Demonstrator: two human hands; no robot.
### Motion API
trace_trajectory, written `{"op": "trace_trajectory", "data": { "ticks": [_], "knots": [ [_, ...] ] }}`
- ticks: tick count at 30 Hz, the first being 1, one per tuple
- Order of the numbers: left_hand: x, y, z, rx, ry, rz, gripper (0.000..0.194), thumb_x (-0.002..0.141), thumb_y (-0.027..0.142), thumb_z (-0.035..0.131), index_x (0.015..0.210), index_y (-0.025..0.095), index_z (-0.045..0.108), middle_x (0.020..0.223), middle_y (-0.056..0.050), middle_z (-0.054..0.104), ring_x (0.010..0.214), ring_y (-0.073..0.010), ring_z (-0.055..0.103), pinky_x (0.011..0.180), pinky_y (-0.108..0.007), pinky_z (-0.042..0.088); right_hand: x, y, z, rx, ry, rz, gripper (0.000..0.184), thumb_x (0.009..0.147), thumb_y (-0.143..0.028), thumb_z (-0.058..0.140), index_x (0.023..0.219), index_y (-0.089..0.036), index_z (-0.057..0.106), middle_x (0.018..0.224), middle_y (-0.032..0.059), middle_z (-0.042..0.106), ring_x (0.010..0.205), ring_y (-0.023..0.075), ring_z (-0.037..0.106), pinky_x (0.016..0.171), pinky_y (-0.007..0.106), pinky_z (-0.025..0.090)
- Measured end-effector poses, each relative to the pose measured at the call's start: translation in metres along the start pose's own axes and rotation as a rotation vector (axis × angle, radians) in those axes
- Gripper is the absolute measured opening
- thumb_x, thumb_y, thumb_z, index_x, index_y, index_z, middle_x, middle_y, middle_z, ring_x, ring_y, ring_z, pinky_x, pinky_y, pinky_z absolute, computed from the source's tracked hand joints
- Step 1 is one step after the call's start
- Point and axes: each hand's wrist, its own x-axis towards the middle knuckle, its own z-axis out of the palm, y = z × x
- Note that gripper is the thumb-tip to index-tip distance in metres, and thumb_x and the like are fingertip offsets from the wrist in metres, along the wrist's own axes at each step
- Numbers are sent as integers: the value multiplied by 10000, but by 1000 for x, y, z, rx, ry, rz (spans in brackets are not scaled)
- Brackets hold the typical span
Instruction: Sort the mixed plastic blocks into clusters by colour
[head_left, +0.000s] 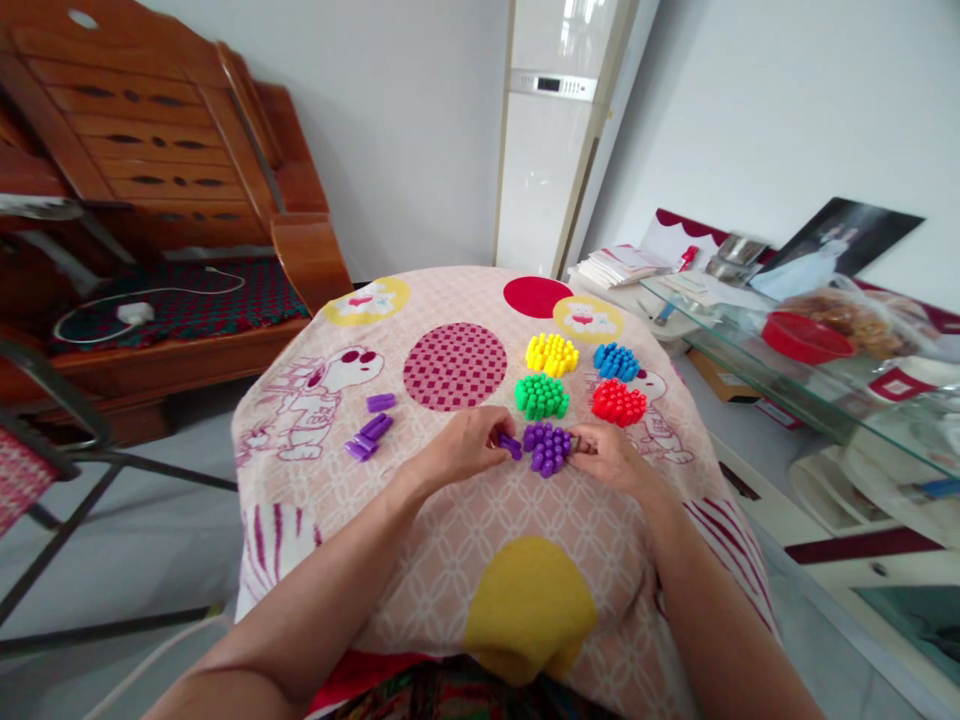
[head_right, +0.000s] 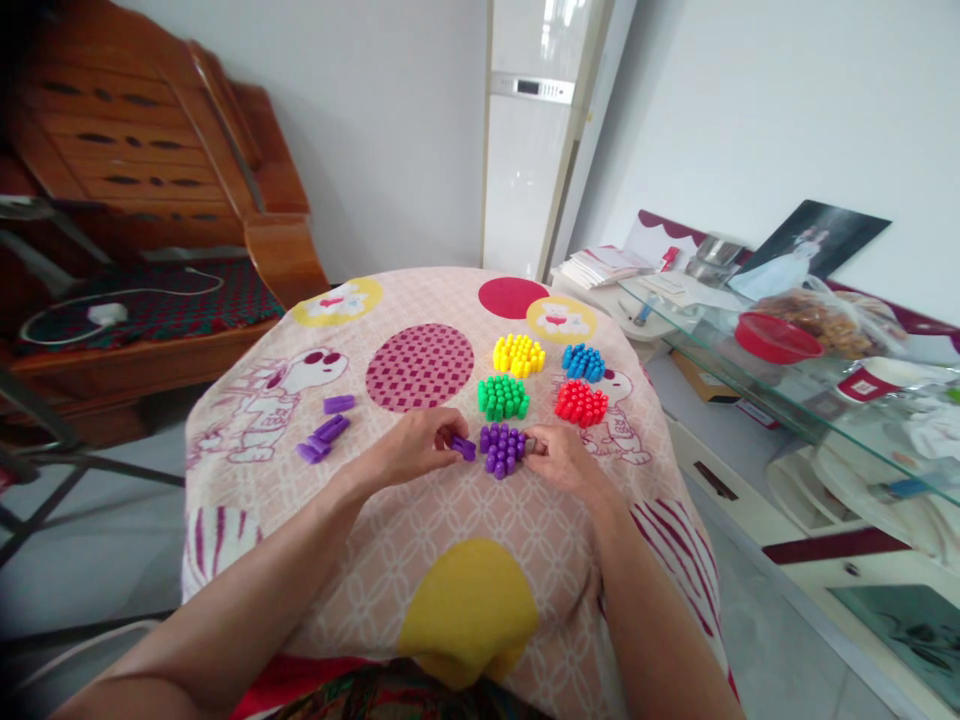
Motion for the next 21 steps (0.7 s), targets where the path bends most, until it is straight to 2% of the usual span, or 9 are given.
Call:
{"op": "trace_trajectory", "data": {
  "ticks": [3, 8, 16, 21],
  "knots": [
    [-5, 7, 15, -25, -42, 31, 199, 666, 57, 651, 832, 167, 662, 764, 13, 672, 685, -123, 609, 632, -219, 435, 1, 2, 0, -2, -2, -18, 140, 770, -252, 626, 855, -169, 701, 663, -19, 595, 611, 134, 515, 560, 247, 373],
    [-4, 6, 27, -78, 43, 14, 235, 659, 68, 682, 860, 174, 619, 782, 20, 642, 680, -119, 596, 633, -224, 449, 3, 9, 0, -26, 2, -32, 158, 759, -241, 624, 870, -169, 712, 665, -15, 591, 632, 142, 533, 567, 249, 393],
    [-3, 7, 37, -202, 109, 17, 293, 639, 75, 691, 870, 195, 556, 808, 18, 632, 677, -129, 627, 613, -237, 500, 2, 8, 0, -30, 5, -40, 184, 749, -225, 624, 901, -179, 717, 679, -9, 607, 638, 148, 549, 567, 259, 395],
    [-3, 7, 35, -242, 85, 11, 305, 635, 27, 630, 884, 185, 551, 833, 7, 650, 679, -124, 659, 623, -233, 528, 1, 4, 0, -27, 3, -41, 173, 759, -226, 617, 895, -174, 712, 684, -10, 615, 628, 141, 542, 574, 259, 392]
  ]
}}
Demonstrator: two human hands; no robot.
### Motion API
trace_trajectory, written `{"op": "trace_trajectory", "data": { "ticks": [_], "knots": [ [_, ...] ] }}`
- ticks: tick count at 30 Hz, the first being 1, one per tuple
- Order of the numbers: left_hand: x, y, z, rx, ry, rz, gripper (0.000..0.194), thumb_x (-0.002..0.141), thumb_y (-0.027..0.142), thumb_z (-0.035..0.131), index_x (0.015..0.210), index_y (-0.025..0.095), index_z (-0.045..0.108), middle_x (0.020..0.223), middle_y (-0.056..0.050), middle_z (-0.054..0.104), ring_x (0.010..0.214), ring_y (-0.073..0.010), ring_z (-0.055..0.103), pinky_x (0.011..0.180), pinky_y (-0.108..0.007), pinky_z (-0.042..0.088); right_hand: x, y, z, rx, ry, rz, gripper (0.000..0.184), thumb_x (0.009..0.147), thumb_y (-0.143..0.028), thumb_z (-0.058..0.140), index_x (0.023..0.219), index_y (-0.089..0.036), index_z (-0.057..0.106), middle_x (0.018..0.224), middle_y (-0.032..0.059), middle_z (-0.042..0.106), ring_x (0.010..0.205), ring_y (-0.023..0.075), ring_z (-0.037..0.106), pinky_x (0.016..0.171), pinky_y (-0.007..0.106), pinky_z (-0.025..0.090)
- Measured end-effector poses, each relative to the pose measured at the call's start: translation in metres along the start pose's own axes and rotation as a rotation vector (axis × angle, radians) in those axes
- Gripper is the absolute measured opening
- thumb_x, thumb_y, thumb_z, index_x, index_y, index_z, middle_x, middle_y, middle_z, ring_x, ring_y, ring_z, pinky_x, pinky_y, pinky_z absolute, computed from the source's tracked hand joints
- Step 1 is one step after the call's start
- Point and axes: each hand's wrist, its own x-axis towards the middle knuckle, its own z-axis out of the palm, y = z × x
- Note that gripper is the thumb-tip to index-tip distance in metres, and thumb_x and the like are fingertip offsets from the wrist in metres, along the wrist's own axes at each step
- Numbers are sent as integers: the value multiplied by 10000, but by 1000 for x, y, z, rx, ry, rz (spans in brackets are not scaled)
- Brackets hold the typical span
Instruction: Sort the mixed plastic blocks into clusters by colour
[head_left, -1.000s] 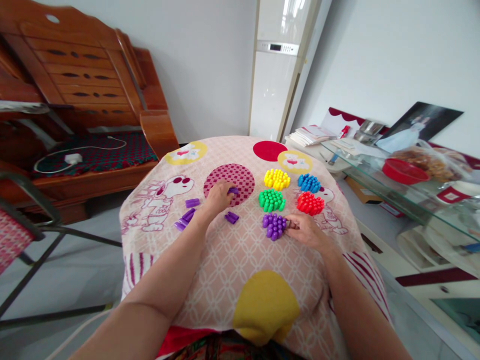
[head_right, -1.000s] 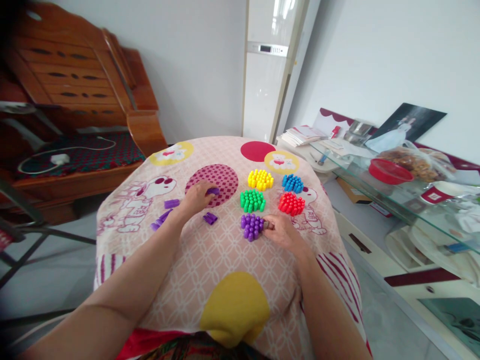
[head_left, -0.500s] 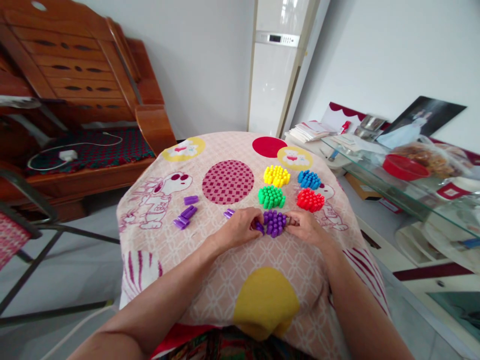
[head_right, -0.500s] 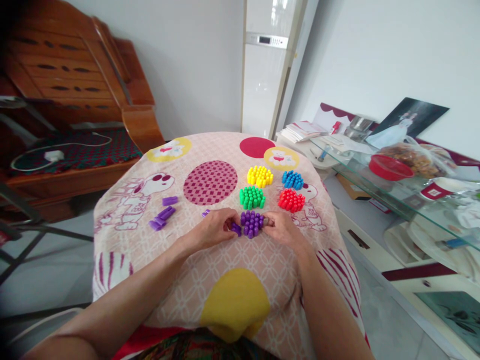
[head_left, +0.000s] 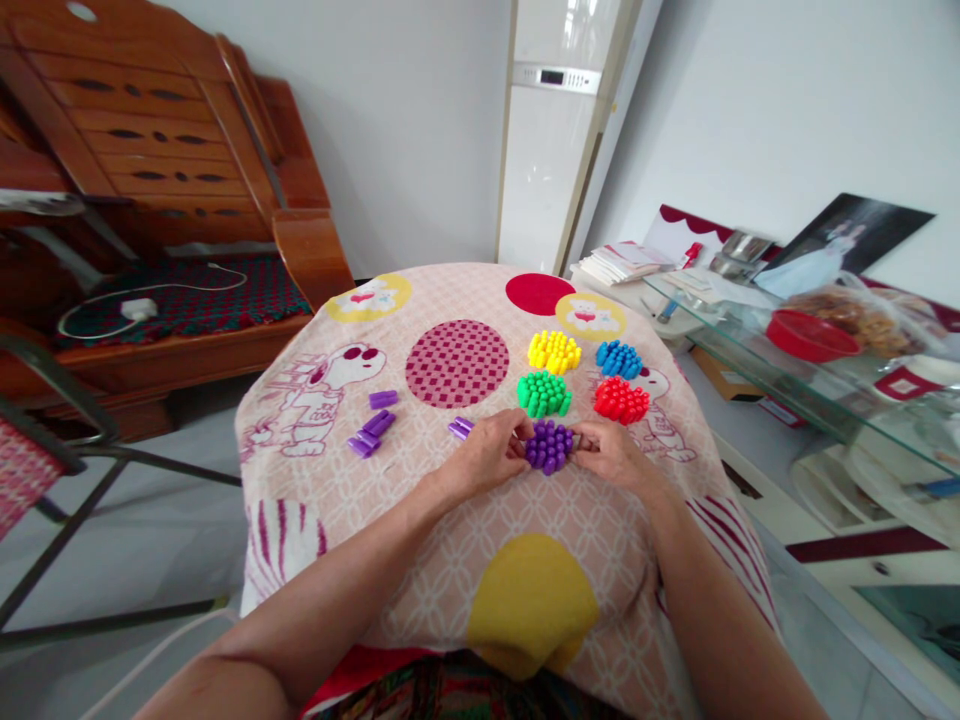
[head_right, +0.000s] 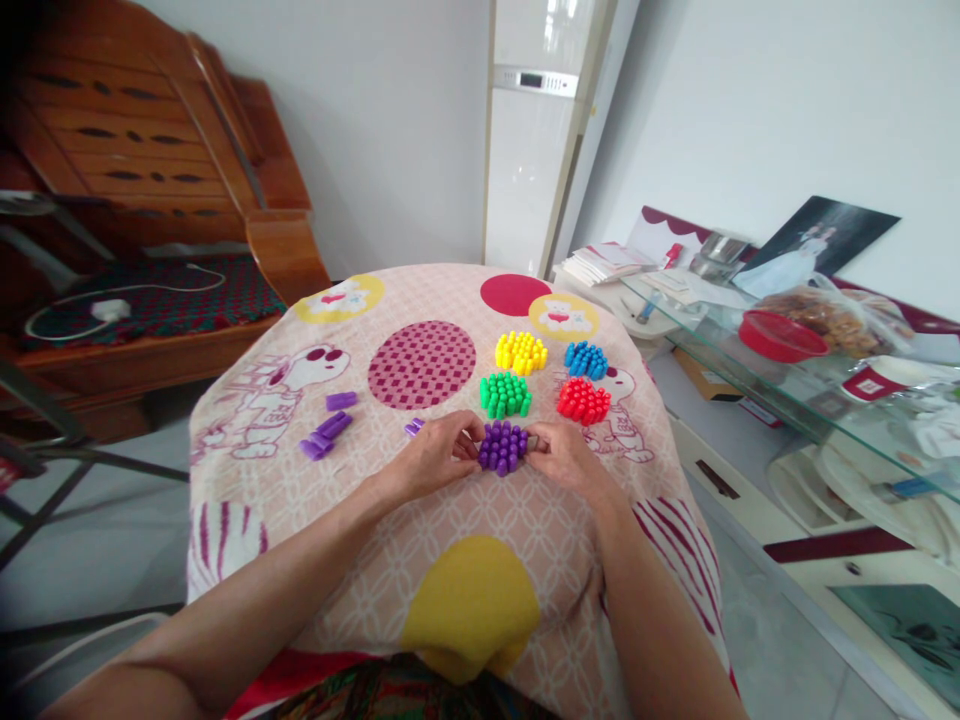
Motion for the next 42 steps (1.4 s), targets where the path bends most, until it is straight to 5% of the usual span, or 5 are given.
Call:
{"op": "trace_trajectory", "data": {
  "ticks": [8, 14, 20, 29, 42],
  "knots": [
    [2, -21, -63, 344, 198, -72, 172, 739, 108, 559, 861, 178, 658, 856, -24, 707, 734, -144, 647, 678, -252, 506, 1, 5, 1, 7, -26, 15, 175, 780, -242, 605, 897, -160, 705, 732, 3, 655, 685, 160, 583, 616, 263, 437],
    [-8, -47, -91, 336, -124, -80, 267, 690, 233, 724, 956, 210, 734, 891, -14, 728, 785, -167, 664, 696, -254, 491, -1, 2, 0, 6, -13, 11, 138, 775, -233, 619, 872, -179, 700, 699, 0, 637, 674, 163, 571, 604, 263, 443],
    [-3, -37, -73, 299, -48, -96, 162, 727, 212, 688, 888, 190, 698, 831, -15, 726, 749, -161, 661, 671, -252, 487, 1, 10, 1, 10, -23, 13, 160, 777, -235, 623, 897, -171, 708, 714, 1, 642, 688, 161, 576, 601, 255, 439],
    [10, -15, -20, 266, -25, 1, 289, 710, 127, 682, 990, 170, 737, 864, -36, 731, 734, -148, 665, 677, -241, 509, 0, 1, 1, 28, -28, 32, 227, 779, -251, 621, 963, -164, 723, 713, -1, 647, 652, 151, 571, 581, 251, 420],
    [10, -16, -16, 76, -14, 7, 419, 667, 39, 587, 1052, 163, 694, 948, -43, 736, 724, -129, 699, 672, -232, 569, -1, -1, 0, 1, -8, 14, 173, 783, -247, 623, 907, -179, 721, 675, -10, 615, 635, 146, 540, 550, 245, 380]
  ]
}}
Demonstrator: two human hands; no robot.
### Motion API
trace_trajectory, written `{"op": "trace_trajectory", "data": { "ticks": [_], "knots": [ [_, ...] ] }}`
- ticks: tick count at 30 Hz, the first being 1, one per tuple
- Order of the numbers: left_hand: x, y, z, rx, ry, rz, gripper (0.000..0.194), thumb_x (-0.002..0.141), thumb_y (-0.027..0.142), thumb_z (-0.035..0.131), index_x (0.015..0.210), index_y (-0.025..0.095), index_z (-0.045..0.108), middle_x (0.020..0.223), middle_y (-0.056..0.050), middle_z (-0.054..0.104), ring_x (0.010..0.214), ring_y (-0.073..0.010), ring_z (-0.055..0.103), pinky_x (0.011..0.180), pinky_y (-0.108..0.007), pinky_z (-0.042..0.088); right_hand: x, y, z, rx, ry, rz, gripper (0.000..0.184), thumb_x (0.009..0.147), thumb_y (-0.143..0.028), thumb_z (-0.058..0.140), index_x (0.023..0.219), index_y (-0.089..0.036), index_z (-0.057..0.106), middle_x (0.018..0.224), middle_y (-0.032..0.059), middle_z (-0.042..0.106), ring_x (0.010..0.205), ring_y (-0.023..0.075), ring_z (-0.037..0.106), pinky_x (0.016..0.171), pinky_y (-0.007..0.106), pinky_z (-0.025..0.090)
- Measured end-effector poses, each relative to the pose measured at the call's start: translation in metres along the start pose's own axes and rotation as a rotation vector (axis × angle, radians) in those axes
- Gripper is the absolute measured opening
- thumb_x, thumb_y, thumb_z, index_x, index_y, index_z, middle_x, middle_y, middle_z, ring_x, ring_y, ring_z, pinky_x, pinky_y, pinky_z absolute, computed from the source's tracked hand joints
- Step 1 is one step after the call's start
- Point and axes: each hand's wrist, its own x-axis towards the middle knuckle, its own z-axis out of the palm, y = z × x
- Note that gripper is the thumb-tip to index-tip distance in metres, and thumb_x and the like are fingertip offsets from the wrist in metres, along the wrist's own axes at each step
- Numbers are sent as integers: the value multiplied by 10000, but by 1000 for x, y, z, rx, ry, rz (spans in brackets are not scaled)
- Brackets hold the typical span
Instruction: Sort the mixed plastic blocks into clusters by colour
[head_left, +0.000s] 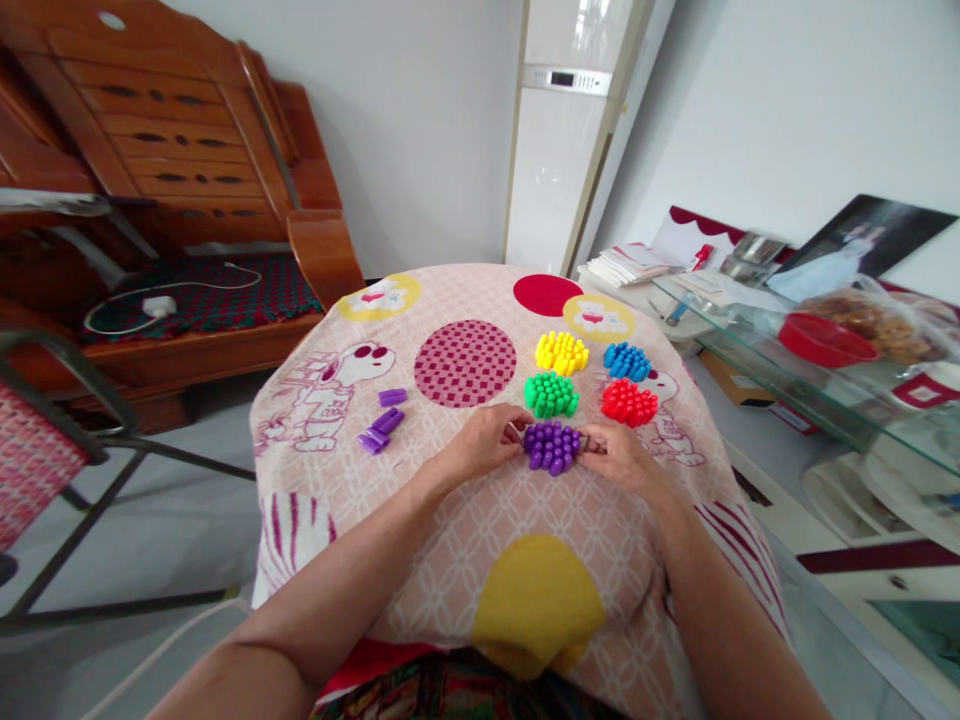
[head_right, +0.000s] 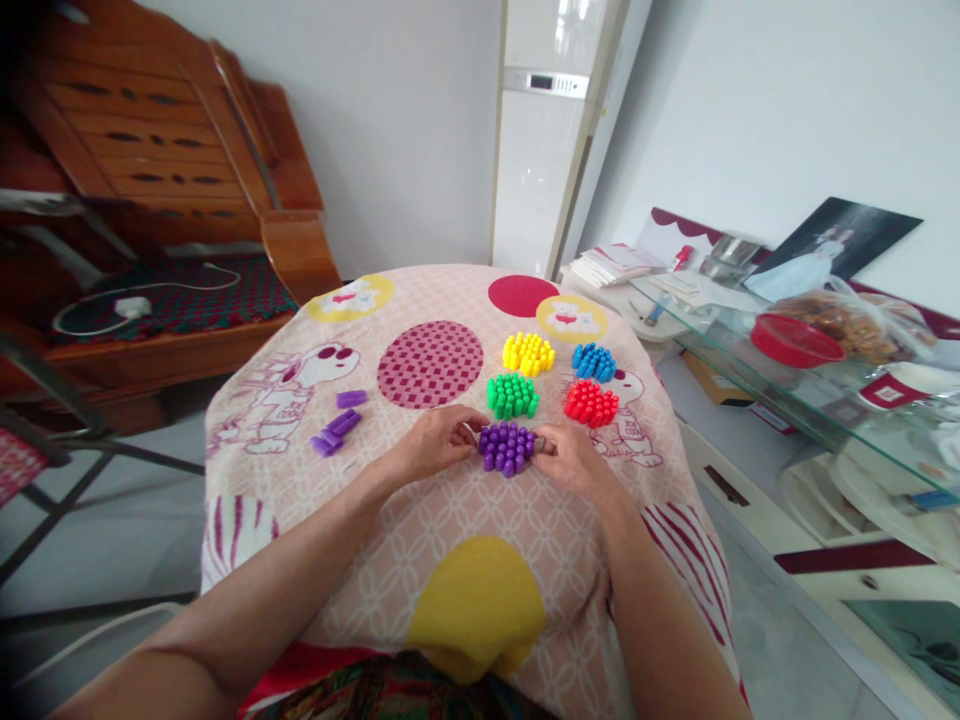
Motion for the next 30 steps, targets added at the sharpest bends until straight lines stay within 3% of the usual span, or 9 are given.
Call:
{"op": "trace_trajectory", "data": {
  "ticks": [4, 9, 13, 16, 19, 21, 25, 28, 30],
  "knots": [
    [-1, -9, -24, 193, 166, -89, 371, 736, 80, 585, 1083, 160, 690, 981, -64, 733, 785, -163, 697, 745, -287, 573, -1, -1, 0, 26, -17, 15, 176, 781, -253, 616, 901, -168, 712, 678, -8, 612, 626, 143, 536, 553, 249, 375],
    [-17, -47, -76, 572, 494, -256, 314, 807, 170, 597, 1107, 168, 689, 1132, -128, 706, 1116, -281, 633, 1004, -428, 491, 0, 1, 0, 17, -13, 19, 190, 783, -281, 618, 895, -161, 713, 656, -17, 583, 606, 141, 515, 548, 253, 366],
    [-34, -77, -103, 704, 439, -468, 277, 766, 155, 632, 1030, 140, 715, 1029, -167, 708, 1034, -335, 644, 919, -484, 508, 1, 2, 0, -4, -14, 0, 197, 781, -274, 622, 906, -157, 720, 662, -8, 590, 627, 149, 527, 558, 255, 383],
    [-38, -80, -111, 719, 354, -535, 183, 761, 137, 627, 915, 124, 725, 892, -147, 716, 909, -318, 667, 831, -453, 515, 1, 1, -1, -17, -8, -6, 184, 777, -262, 628, 898, -160, 723, 671, 0, 605, 634, 150, 531, 560, 253, 390],
    [-31, -66, -106, 629, 377, -482, 169, 777, 177, 641, 920, 149, 726, 901, -122, 734, 855, -275, 672, 804, -414, 515, 1, 1, -1, -1, -12, -7, 188, 783, -255, 623, 911, -162, 724, 687, 4, 625, 643, 152, 543, 566, 250, 399],
    [-23, -50, -94, 469, 369, -373, 195, 773, 206, 664, 956, 172, 723, 943, -96, 743, 839, -237, 675, 801, -378, 523, 1, 2, 0, 14, -16, -8, 199, 787, -254, 620, 928, -161, 725, 698, 4, 635, 653, 153, 551, 576, 250, 408],
    [-10, -11, -52, 112, 125, -136, 212, 734, 181, 699, 946, 178, 711, 915, -37, 731, 809, -168, 676, 766, -288, 530, 1, 4, 1, 24, -13, 0, 201, 781, -253, 627, 927, -154, 723, 701, -2, 624, 655, 149, 548, 585, 250, 410],
    [-10, 12, -23, 32, -8, -54, 215, 699, 133, 704, 910, 173, 689, 838, -7, 712, 748, -142, 656, 694, -249, 510, 0, 3, 1, 33, -14, -4, 181, 781, -242, 619, 907, -157, 718, 697, -6, 613, 642, 142, 544, 578, 250, 398],
    [-13, 20, -11, 41, -30, -38, 235, 681, 110, 707, 904, 173, 669, 794, 8, 693, 713, -133, 638, 662, -238, 490, 0, 3, 1, 14, -7, -10, 171, 778, -229, 617, 897, -161, 717, 690, -8, 611, 630, 140, 538, 569, 251, 383]
  ]
}}
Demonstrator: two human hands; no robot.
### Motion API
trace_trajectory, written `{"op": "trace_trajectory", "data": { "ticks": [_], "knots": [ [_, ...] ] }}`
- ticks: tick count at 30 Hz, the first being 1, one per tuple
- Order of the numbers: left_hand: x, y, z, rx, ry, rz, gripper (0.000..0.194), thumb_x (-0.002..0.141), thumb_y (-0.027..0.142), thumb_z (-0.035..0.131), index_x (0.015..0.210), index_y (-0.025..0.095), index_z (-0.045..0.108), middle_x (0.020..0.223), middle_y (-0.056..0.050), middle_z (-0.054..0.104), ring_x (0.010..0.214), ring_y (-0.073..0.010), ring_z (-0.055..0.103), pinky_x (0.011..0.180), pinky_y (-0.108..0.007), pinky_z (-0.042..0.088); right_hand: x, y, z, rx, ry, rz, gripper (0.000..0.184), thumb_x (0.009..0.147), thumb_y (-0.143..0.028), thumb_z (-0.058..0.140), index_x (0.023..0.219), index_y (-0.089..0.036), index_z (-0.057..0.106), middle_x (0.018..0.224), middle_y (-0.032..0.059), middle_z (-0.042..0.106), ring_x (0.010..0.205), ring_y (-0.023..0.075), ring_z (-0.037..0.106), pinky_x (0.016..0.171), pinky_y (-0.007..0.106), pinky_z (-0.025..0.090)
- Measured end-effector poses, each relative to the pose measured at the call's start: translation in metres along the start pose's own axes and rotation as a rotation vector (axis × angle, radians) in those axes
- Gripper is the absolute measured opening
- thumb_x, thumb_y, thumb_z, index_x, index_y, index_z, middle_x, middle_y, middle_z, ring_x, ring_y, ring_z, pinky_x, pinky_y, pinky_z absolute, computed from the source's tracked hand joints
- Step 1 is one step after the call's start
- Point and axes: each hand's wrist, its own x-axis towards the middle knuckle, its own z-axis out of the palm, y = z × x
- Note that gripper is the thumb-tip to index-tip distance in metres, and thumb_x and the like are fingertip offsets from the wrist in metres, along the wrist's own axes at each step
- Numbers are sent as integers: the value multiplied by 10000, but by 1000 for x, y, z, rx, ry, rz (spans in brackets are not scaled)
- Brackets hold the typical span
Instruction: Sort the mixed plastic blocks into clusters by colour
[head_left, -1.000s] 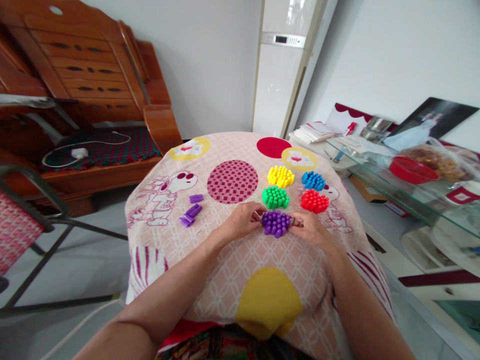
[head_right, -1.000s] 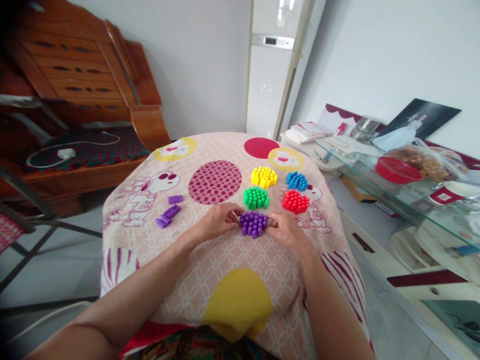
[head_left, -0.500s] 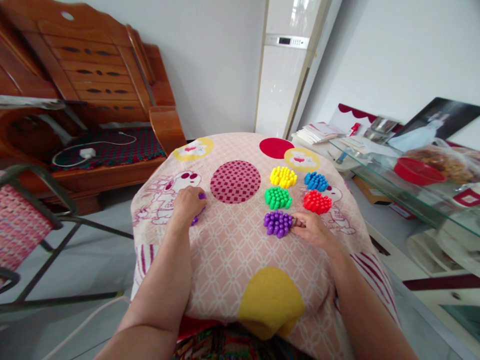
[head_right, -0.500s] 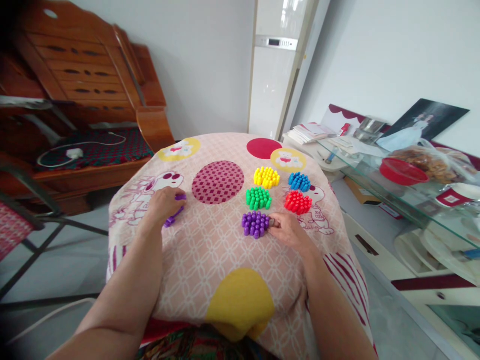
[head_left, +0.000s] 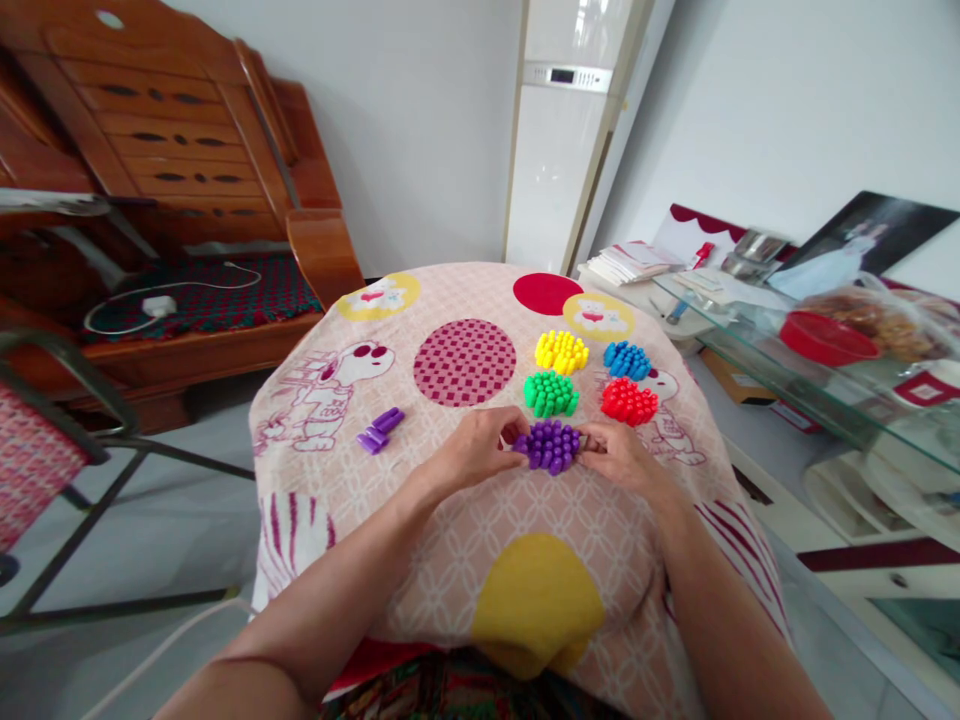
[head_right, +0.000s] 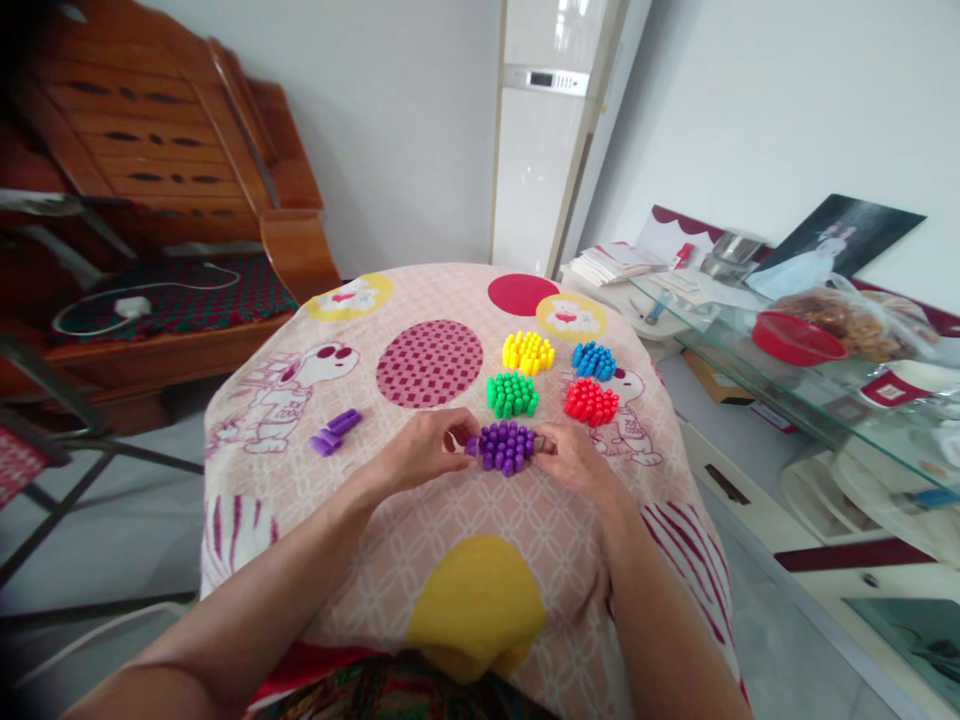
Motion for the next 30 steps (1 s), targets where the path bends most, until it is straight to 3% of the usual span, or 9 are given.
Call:
{"op": "trace_trajectory", "data": {
  "ticks": [11, 15, 18, 21, 24, 27, 30],
  "knots": [
    [-8, -1, 23, 15, 75, 42, 287, 656, 54, 653, 893, 182, 552, 828, 12, 630, 680, -121, 604, 641, -240, 486, 1, 2, -1, -90, 37, -30, 156, 770, -211, 635, 890, -167, 724, 663, -9, 598, 614, 140, 524, 564, 253, 369],
    [-8, 0, 21, 24, 70, 32, 306, 663, 74, 671, 921, 183, 546, 878, 0, 641, 689, -123, 623, 635, -245, 498, 0, -2, -1, -45, 23, -25, 180, 786, -230, 621, 912, -162, 730, 661, -11, 592, 600, 133, 515, 552, 249, 363],
    [-9, -8, 2, 90, 90, -14, 304, 683, 119, 708, 950, 181, 576, 906, -19, 667, 739, -148, 651, 668, -268, 518, -1, -5, -1, -21, 24, -16, 177, 780, -237, 618, 895, -158, 727, 646, -16, 578, 589, 130, 505, 535, 244, 346],
    [-15, -27, -31, 256, 206, -90, 214, 770, 209, 698, 970, 184, 626, 994, -61, 695, 884, -201, 676, 796, -332, 540, -1, -6, -1, -17, 24, -3, 164, 768, -241, 620, 862, -155, 723, 651, -11, 587, 600, 136, 517, 541, 245, 356],
    [-30, -51, -67, 523, 332, -273, 245, 808, 258, 673, 1044, 193, 664, 1074, -107, 702, 1021, -267, 665, 927, -410, 509, -1, -6, -1, -21, 13, 0, 173, 771, -242, 612, 866, -155, 727, 668, -2, 613, 618, 145, 536, 557, 249, 384],
    [-46, -68, -91, 692, 272, -481, 240, 822, 295, 648, 1038, 199, 694, 1055, -140, 709, 1027, -317, 664, 887, -431, 510, -1, -6, -2, -18, -11, -3, 193, 784, -241, 600, 894, -157, 734, 703, 11, 651, 656, 160, 566, 579, 255, 414],
    [-53, -74, -99, 732, 161, -559, 175, 791, 244, 624, 939, 207, 710, 957, -125, 725, 950, -314, 678, 797, -402, 510, 0, -4, -2, -32, -5, -3, 199, 781, -233, 607, 912, -160, 739, 714, 12, 664, 669, 164, 573, 581, 254, 421]
  ]
}}
